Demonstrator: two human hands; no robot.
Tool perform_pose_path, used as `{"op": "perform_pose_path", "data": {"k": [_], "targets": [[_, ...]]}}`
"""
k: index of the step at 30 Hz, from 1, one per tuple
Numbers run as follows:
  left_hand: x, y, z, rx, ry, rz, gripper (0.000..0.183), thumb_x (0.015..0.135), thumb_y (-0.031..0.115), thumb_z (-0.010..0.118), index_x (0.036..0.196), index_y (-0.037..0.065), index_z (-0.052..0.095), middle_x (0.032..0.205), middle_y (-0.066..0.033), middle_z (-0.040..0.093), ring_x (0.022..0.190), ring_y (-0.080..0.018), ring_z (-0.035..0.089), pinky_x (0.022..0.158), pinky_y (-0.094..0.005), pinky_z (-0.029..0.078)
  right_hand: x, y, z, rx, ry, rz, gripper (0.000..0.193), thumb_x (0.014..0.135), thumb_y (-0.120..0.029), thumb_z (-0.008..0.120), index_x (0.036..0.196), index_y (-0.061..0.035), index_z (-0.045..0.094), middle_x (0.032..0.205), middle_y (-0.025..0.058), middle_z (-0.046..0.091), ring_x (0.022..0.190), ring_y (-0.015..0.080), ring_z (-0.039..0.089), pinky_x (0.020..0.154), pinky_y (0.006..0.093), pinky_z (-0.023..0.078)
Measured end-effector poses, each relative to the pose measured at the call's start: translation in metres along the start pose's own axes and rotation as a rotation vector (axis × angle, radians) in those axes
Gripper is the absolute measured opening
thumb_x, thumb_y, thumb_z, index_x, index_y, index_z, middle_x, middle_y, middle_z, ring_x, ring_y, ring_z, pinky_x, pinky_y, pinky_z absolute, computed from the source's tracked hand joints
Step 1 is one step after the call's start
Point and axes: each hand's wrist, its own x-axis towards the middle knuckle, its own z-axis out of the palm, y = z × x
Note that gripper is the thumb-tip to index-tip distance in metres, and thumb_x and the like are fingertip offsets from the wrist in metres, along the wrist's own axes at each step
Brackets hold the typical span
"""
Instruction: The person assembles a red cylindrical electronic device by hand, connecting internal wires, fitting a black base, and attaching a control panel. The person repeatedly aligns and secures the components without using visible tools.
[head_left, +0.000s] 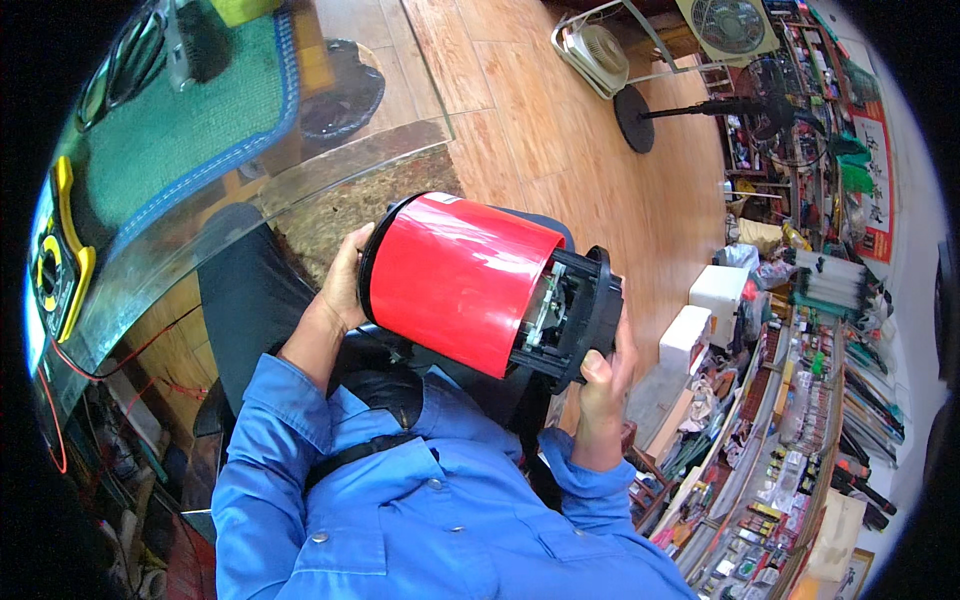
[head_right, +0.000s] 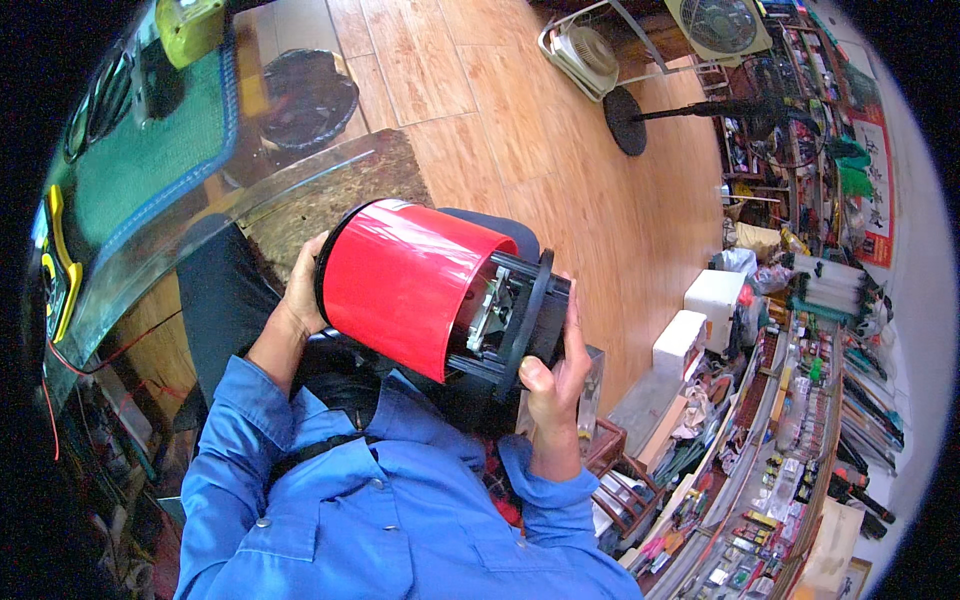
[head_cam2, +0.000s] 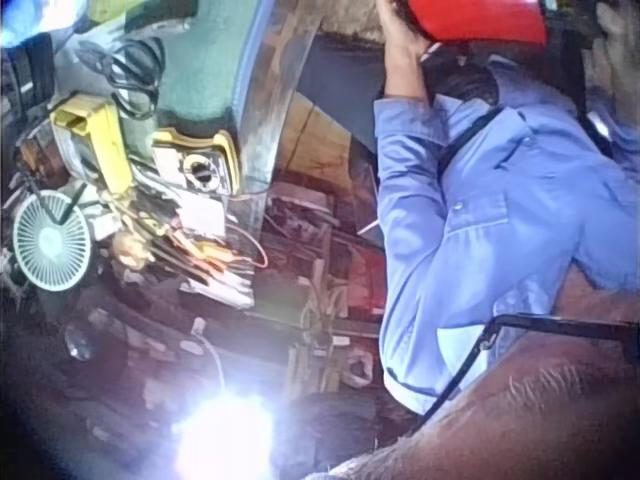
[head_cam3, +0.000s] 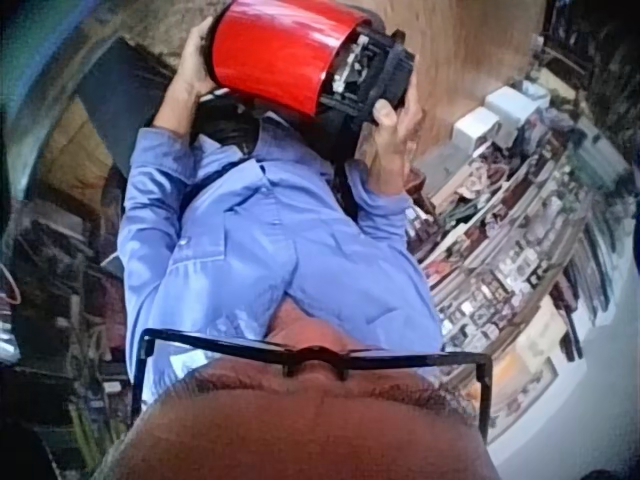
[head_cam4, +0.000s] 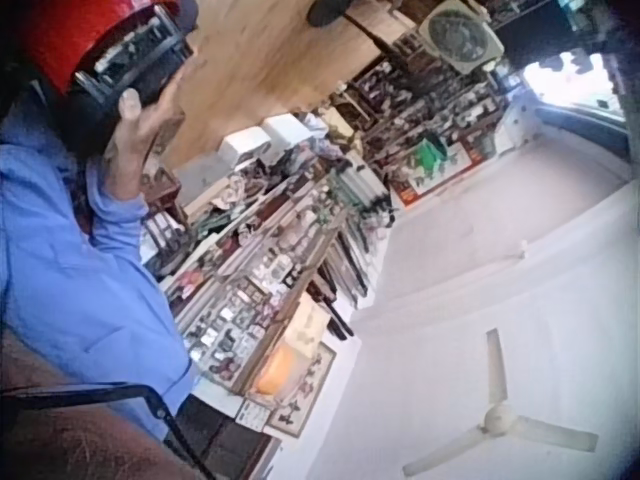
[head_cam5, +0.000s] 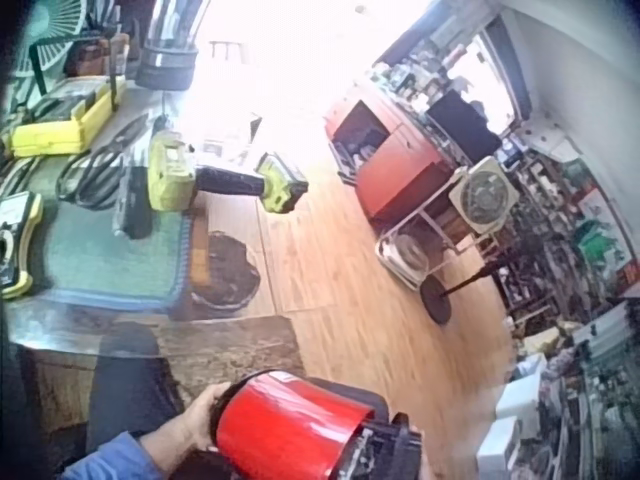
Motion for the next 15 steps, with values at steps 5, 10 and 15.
{"op": "perform_pose_path", "data": {"k": [5,10,15], "targets": [[0.001,0.004,-0.014,0.033,0.019,0.013,0.063,0.11,0.059,0.057,0.144,0.009,0.077,0.14,-0.0139,0.082,0.126,-0.031,0.079,0.111,-0.0507,0.062,-0.004,0.023,-0.01,-0.057,-0.051,-0.116,0.14,0.085,-0.073,0.086,0.175,0.0175,0.03,0.182,0.032,0.039,0.167,0.0372,0.043,0.137,0.0487,0.033],[-0.007,0.019,-0.029,0.102,0.129,-0.043,0.062,0.105,0.055,0.057,0.135,0.006,0.08,0.131,-0.0161,0.084,0.118,-0.032,0.081,0.106,-0.0511,0.064,-0.006,0.021,-0.006,-0.248,-0.08,-0.282,0.131,0.081,-0.064,0.089,0.174,0.0136,0.038,0.18,0.0359,0.041,0.167,0.0461,0.044,0.135,0.0531,0.037],[-0.004,0.026,-0.034,0.208,0.196,0.045,0.05,0.108,0.043,0.054,0.128,0.004,0.079,0.126,-0.0154,0.084,0.115,-0.0303,0.08,0.106,-0.0483,0.063,0.001,0.022,0.001,-0.286,-0.102,-0.339,0.126,0.075,-0.056,0.095,0.172,0.0096,0.048,0.178,0.0363,0.043,0.165,0.0473,0.046,0.134,0.0547,0.039]]}}
